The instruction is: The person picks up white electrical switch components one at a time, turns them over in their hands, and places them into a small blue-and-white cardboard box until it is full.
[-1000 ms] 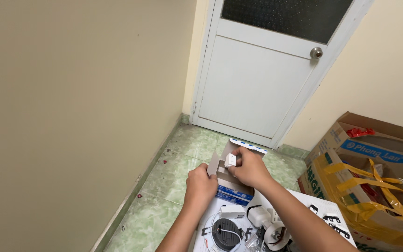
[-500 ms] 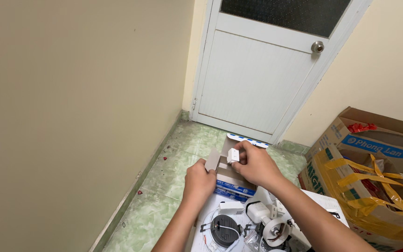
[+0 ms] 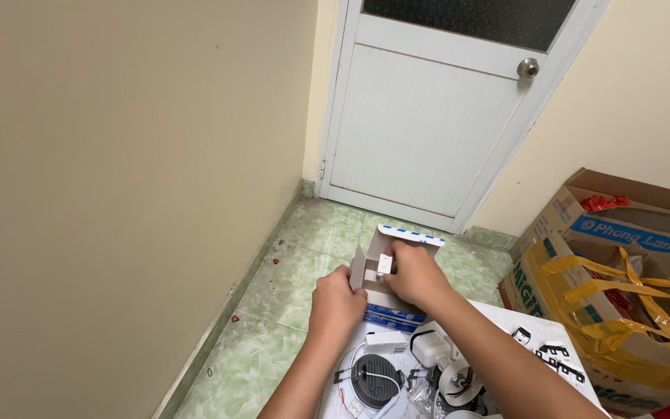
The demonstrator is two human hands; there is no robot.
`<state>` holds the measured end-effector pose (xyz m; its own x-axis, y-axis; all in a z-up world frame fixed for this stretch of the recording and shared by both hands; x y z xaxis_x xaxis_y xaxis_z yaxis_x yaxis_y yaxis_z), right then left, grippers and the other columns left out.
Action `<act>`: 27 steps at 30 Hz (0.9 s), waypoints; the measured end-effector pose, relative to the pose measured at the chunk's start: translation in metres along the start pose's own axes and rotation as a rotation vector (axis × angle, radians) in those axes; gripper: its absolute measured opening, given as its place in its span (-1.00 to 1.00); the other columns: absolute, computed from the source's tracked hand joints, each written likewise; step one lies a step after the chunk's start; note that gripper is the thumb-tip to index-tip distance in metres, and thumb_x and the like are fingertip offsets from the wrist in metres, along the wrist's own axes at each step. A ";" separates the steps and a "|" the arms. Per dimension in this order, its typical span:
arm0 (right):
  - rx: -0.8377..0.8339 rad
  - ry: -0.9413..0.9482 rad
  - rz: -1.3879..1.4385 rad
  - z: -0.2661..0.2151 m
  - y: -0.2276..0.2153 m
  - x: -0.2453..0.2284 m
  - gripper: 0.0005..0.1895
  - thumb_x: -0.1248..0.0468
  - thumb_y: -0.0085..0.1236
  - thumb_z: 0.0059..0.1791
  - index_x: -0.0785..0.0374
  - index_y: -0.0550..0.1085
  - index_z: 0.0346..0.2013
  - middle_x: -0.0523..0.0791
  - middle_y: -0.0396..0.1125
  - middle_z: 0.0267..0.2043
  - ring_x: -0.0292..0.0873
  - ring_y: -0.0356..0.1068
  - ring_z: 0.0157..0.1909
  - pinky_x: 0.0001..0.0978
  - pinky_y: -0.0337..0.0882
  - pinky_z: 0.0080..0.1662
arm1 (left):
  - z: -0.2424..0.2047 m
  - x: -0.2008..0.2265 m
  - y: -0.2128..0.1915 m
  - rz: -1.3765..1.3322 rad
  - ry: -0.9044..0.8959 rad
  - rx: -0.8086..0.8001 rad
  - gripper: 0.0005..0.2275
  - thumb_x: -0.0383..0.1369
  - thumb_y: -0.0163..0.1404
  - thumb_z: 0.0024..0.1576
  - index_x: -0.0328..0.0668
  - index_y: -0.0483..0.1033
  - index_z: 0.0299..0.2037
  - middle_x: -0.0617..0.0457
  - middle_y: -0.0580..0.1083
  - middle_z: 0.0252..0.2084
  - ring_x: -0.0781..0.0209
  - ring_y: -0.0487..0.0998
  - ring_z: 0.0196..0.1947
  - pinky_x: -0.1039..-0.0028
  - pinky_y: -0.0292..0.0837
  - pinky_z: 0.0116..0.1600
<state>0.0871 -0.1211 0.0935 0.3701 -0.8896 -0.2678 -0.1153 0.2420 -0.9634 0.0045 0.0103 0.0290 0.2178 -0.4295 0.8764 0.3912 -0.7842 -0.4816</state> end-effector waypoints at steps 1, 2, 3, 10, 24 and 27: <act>-0.003 -0.012 0.027 0.003 0.003 0.000 -0.57 0.25 0.35 -0.10 0.20 0.51 0.05 -0.03 0.58 -0.11 0.06 0.53 0.09 -0.12 0.54 0.05 | 0.000 0.000 -0.001 -0.010 -0.007 -0.005 -0.75 -0.43 0.05 0.06 -0.31 0.61 -0.07 -0.27 0.64 -0.24 -0.31 0.67 -0.07 0.06 0.64 -0.05; -0.004 -0.013 0.028 0.005 0.007 0.002 -0.57 0.25 0.35 -0.10 0.20 0.51 0.05 -0.03 0.58 -0.11 0.06 0.53 0.09 -0.12 0.54 0.05 | 0.001 -0.001 0.000 -0.009 -0.009 -0.004 -0.75 -0.43 0.05 0.06 -0.31 0.61 -0.07 -0.27 0.64 -0.24 -0.31 0.67 -0.07 0.06 0.64 -0.05; -0.011 -0.011 0.053 0.007 0.010 0.005 -0.56 0.26 0.38 -0.12 0.21 0.52 0.03 -0.03 0.58 -0.14 0.07 0.53 0.08 -0.12 0.55 0.04 | 0.002 -0.002 0.001 0.001 -0.004 -0.008 -0.74 -0.42 0.06 0.05 -0.33 0.61 -0.06 -0.26 0.64 -0.25 -0.31 0.67 -0.07 0.06 0.64 -0.06; -0.102 0.032 0.075 0.004 0.011 0.004 -0.46 0.11 0.38 -0.10 0.04 0.49 0.16 -0.18 0.60 -0.06 -0.02 0.49 0.20 -0.07 0.47 0.18 | 0.005 -0.006 0.006 0.032 0.017 -0.037 -0.78 -0.41 0.09 0.03 -0.30 0.63 -0.14 -0.18 0.64 -0.31 -0.28 0.68 -0.11 0.10 0.64 -0.09; -0.104 -0.117 -0.003 -0.021 -0.023 -0.018 -0.70 0.26 0.07 0.01 0.10 0.56 0.02 -0.04 0.58 -0.02 0.13 0.49 0.16 0.00 0.46 0.16 | 0.004 -0.004 0.003 0.084 0.029 -0.046 -0.77 -0.40 0.08 0.05 -0.28 0.63 -0.11 -0.23 0.64 -0.22 -0.33 0.65 -0.04 0.07 0.62 -0.02; -0.033 -0.127 -0.018 -0.043 -0.055 -0.022 -0.73 0.24 0.03 0.02 0.10 0.58 -0.04 0.02 0.58 -0.09 0.21 0.49 0.11 0.08 0.47 0.14 | 0.004 -0.001 -0.001 0.132 0.039 -0.045 -0.74 -0.32 0.13 0.05 -0.23 0.61 -0.09 -0.21 0.63 -0.18 -0.34 0.64 -0.03 0.03 0.60 0.02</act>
<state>0.0455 -0.1317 0.1527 0.4857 -0.8369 -0.2523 -0.1373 0.2120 -0.9676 0.0072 0.0131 0.0283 0.2289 -0.5465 0.8056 0.3209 -0.7389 -0.5925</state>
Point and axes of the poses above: each hand's wrist, its own z-axis towards the middle knuckle, its own y-axis out of the palm, x = y × z, the point moved 1 cm from there along z, towards the middle knuckle
